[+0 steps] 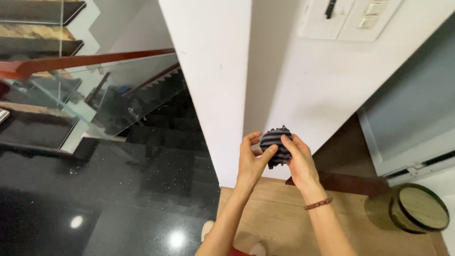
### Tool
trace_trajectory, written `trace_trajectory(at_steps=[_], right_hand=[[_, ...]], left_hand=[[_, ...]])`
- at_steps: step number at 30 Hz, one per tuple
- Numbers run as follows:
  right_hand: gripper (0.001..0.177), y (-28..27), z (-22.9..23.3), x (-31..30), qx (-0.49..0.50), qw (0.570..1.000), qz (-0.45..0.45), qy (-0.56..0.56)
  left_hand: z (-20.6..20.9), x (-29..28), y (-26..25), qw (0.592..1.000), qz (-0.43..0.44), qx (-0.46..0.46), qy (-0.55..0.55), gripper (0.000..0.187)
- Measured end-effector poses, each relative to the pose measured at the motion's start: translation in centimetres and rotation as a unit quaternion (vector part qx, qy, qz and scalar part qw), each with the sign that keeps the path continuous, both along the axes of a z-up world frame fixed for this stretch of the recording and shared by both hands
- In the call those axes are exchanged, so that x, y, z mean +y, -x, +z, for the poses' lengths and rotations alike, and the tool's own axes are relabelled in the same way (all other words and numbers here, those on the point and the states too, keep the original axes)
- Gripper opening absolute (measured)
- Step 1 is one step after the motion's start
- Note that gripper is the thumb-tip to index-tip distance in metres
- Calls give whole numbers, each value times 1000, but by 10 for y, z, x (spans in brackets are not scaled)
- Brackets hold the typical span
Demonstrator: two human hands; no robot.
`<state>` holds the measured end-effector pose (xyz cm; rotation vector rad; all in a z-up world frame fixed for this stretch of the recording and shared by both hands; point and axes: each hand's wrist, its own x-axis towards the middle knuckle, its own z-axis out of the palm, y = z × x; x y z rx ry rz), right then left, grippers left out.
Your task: Clean marks off a white wall using a damp cloth.
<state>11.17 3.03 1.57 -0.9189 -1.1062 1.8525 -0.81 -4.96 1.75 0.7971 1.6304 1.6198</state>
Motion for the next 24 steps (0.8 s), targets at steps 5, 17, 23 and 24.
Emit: trace_trajectory(at_steps=[5,17,23,24], right_hand=[[32,27,-10,-12,-23,998,54,-34],[30,64,-28,-21,-52,993,101,14],[44,66,-14,-24,2,985,151,80],[47,65,-13,-22,5,983,155,99]], left_hand=[[-18,-10,13,996,51,-51,-44,38],[-3,-40,45,987,81,-125,-52,34],[-10,-35,51,983,48,-160,-79,33],[-14,-32,52,982,43,-158,-92,33]])
